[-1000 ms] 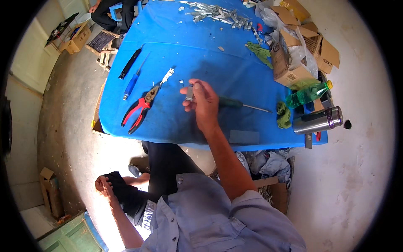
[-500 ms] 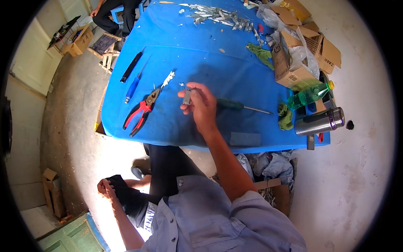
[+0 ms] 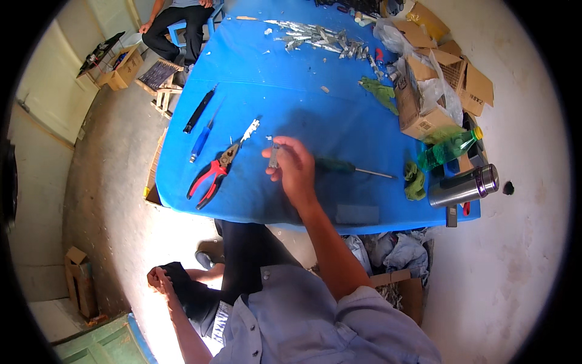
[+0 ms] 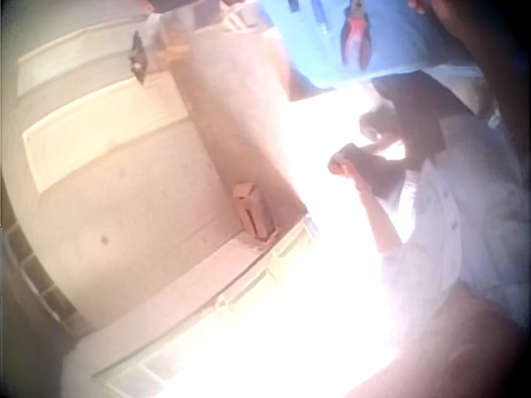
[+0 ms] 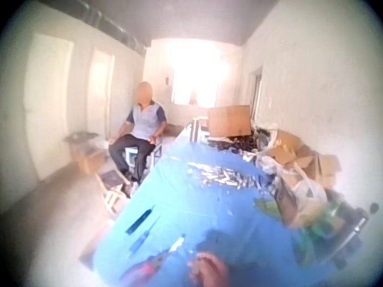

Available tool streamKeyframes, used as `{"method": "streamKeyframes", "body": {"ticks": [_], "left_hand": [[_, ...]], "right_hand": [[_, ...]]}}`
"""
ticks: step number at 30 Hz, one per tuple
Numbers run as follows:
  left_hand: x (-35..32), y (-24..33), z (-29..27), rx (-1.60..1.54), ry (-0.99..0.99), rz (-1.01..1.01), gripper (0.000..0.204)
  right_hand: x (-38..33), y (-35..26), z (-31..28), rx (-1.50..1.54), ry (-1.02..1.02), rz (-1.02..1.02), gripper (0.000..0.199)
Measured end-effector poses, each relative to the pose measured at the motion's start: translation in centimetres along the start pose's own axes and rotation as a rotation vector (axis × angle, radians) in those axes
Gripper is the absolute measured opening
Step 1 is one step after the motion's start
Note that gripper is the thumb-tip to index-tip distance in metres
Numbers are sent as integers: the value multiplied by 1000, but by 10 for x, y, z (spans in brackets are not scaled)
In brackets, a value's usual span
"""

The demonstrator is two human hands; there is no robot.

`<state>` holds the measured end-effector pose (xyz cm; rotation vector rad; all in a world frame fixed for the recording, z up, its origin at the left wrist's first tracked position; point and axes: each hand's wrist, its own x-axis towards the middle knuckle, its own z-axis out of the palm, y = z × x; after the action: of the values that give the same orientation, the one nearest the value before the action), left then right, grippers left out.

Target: The person disassembles small electrical components with a screwdriver and pliers on a blue-covered table. They pry apart plastic housings and remove metal internal parts, placing the sorted pieces into a cardboard box.

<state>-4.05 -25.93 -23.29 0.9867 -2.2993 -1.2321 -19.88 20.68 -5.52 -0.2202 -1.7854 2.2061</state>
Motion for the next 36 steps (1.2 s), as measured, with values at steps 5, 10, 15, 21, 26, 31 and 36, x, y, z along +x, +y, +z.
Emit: {"method": "streamKeyframes", "body": {"ticks": [5,10,15,21,26,31,36], "left_hand": [[-2,-2,-1,-38,5,48,24],[-4,4,1,-13,16,66,24],[-10,19,-2,-27,25,61,24],[-10,13,-1,-94,19,103,24],[-10,6,-5,-85,-18,79,23],[-18,13,-4,-207,-8,60,19],[-25,12,-15,-282,-44,35,26]], "right_hand": [[-3,-4,5,-63,-23,-15,26],[-1,1,4,-131,-47,-58,25],[-4,3,8,-162,-54,-57,24],[-7,10,11,-202,-70,-106,26],[-5,16,11,-238,-100,-169,28],[-2,32,3,-374,-97,-232,30],[-3,33,15,-427,-107,-267,32]]}}
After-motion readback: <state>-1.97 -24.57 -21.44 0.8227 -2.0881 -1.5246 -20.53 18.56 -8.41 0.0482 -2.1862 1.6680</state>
